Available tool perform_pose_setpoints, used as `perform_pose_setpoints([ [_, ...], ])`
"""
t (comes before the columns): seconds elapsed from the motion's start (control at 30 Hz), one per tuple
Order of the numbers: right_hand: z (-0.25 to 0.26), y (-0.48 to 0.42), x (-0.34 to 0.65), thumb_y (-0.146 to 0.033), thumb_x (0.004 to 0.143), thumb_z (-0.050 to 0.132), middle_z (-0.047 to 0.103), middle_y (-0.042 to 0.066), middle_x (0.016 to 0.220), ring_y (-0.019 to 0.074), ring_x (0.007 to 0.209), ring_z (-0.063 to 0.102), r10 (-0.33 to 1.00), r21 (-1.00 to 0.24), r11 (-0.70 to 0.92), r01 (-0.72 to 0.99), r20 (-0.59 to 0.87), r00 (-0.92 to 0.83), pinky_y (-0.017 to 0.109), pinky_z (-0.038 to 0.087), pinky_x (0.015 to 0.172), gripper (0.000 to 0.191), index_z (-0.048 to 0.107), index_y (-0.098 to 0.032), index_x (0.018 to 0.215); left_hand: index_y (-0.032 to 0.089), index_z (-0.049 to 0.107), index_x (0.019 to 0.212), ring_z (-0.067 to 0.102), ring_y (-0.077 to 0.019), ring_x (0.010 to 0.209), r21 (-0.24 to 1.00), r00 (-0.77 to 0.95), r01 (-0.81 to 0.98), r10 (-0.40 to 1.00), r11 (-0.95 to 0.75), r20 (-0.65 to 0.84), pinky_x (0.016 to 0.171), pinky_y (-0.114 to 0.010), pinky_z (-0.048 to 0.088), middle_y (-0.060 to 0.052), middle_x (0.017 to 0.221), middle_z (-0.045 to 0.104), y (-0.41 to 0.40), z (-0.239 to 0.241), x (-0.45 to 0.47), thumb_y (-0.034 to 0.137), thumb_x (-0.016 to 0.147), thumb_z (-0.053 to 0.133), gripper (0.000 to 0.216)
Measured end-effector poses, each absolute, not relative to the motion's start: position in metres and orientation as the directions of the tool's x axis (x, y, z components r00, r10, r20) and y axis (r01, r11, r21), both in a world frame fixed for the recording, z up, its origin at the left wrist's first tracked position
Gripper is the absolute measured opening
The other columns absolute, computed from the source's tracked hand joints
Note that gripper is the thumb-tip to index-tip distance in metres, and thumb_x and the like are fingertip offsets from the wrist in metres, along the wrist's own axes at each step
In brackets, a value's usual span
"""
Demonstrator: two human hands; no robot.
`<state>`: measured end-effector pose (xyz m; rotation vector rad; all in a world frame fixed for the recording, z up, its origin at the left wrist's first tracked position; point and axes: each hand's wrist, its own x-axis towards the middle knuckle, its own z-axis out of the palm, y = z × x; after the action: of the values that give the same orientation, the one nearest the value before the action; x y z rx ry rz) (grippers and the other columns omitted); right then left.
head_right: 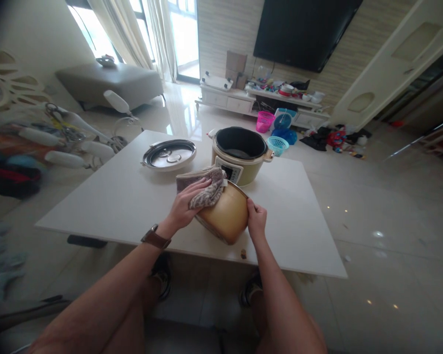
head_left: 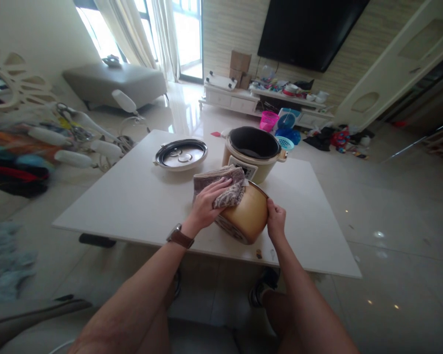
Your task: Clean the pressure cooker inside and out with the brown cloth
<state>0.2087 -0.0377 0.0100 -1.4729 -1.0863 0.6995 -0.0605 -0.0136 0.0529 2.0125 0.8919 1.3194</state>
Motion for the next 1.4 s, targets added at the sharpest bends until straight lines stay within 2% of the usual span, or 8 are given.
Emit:
perform_pose_setpoints([
  [0.13, 0.006, -0.039, 0.208, -0.086, 0.079, 0.061, 0.025, -0.006, 0.057, 0.0093, 0.058, 0.022, 0.896, -0.972, 0.056, 0.228, 0.149, 0.418, 0.027, 0.018, 0.049, 0.071, 0.032, -0.026, 0.056, 0.021, 0.075, 0.136, 0.058, -0.0351, 0.144, 0.845, 0.201, 0.22, 0.871, -0.487, 0.449, 0.126, -0.05, 0.04, -0.01, 0.149, 0.068, -0.008, 0.052, -0.063, 0.037, 0.084, 0.076, 0.054],
  [0.27, 0.0, -0.04, 0.21, -0.086, 0.08, 0.059, 0.026, -0.006, 0.056, 0.0092, 0.056, 0.022, 0.874, -0.974, 0.058, 0.219, 0.155, 0.46, 0.028, 0.018, 0.049, 0.07, 0.031, -0.027, 0.055, 0.015, 0.081, 0.12, 0.069, -0.0376, 0.126, 0.984, 0.057, 0.088, 0.987, -0.156, 0.151, 0.115, -0.05, 0.049, -0.011, 0.127, 0.08, 0.003, 0.036, -0.061, 0.044, 0.084, 0.072, 0.047],
  [0.47, 0.009, -0.041, 0.212, -0.079, 0.083, 0.058, 0.03, -0.006, 0.057, 0.0102, 0.057, 0.026, 0.885, -0.965, 0.063, 0.256, 0.173, 0.432, 0.028, 0.021, 0.05, 0.063, 0.035, -0.026, 0.057, 0.014, 0.083, 0.104, 0.076, -0.036, 0.109, 0.97, -0.077, -0.111, 0.971, 0.217, -0.226, 0.094, -0.043, 0.06, -0.013, 0.108, 0.084, 0.012, 0.015, -0.059, 0.048, 0.078, 0.074, 0.044],
  [0.67, 0.053, -0.045, 0.208, -0.063, 0.083, 0.065, 0.03, -0.006, 0.058, 0.0104, 0.06, 0.029, 0.886, -0.905, 0.082, 0.417, 0.258, 0.386, 0.028, 0.023, 0.054, 0.054, 0.039, -0.024, 0.057, 0.013, 0.083, 0.111, 0.074, -0.0363, 0.115, 0.995, -0.058, -0.087, 0.997, 0.041, -0.047, 0.102, -0.045, 0.057, -0.011, 0.115, 0.083, 0.002, 0.019, -0.044, 0.048, 0.084, 0.069, 0.046],
  [0.87, 0.066, -0.048, 0.203, -0.076, 0.082, 0.067, 0.023, -0.006, 0.054, 0.0085, 0.055, 0.024, 0.88, -0.885, -0.035, 0.465, 0.194, 0.434, 0.028, 0.017, 0.051, 0.069, 0.033, -0.024, 0.052, 0.019, 0.08, 0.125, 0.065, -0.0356, 0.135, 0.895, 0.096, 0.154, 0.907, -0.42, 0.409, 0.121, -0.048, 0.045, -0.011, 0.138, 0.075, -0.015, 0.034, -0.042, 0.041, 0.089, 0.07, 0.044],
  [0.97, 0.059, -0.047, 0.205, -0.078, 0.081, 0.068, 0.024, -0.006, 0.054, 0.0082, 0.054, 0.024, 0.878, -0.894, -0.032, 0.448, 0.189, 0.44, 0.028, 0.016, 0.05, 0.07, 0.034, -0.024, 0.051, 0.02, 0.076, 0.134, 0.059, -0.0357, 0.143, 0.836, 0.218, 0.164, 0.846, -0.523, 0.487, 0.126, -0.051, 0.039, -0.012, 0.149, 0.068, -0.013, 0.038, -0.047, 0.04, 0.086, 0.075, 0.052],
  [1.2, 0.042, -0.047, 0.213, -0.076, 0.081, 0.069, 0.026, -0.005, 0.055, 0.0091, 0.057, 0.024, 0.871, -0.945, 0.03, 0.326, 0.185, 0.455, 0.028, 0.017, 0.05, 0.069, 0.034, -0.024, 0.053, 0.014, 0.077, 0.128, 0.063, -0.0386, 0.136, 0.985, 0.161, -0.016, 0.972, -0.171, 0.172, 0.121, -0.051, 0.044, -0.013, 0.137, 0.075, -0.001, 0.034, -0.045, 0.049, 0.082, 0.076, 0.058],
  [1.4, 0.029, -0.046, 0.217, -0.079, 0.08, 0.067, 0.026, -0.005, 0.056, 0.0094, 0.058, 0.023, 0.874, -0.961, 0.096, 0.261, 0.207, 0.44, 0.028, 0.019, 0.051, 0.069, 0.033, -0.025, 0.054, 0.013, 0.08, 0.114, 0.073, -0.0371, 0.117, 0.975, 0.027, -0.138, 0.985, 0.172, -0.17, 0.104, -0.048, 0.057, -0.015, 0.121, 0.081, 0.009, 0.012, -0.045, 0.056, 0.077, 0.074, 0.057],
])
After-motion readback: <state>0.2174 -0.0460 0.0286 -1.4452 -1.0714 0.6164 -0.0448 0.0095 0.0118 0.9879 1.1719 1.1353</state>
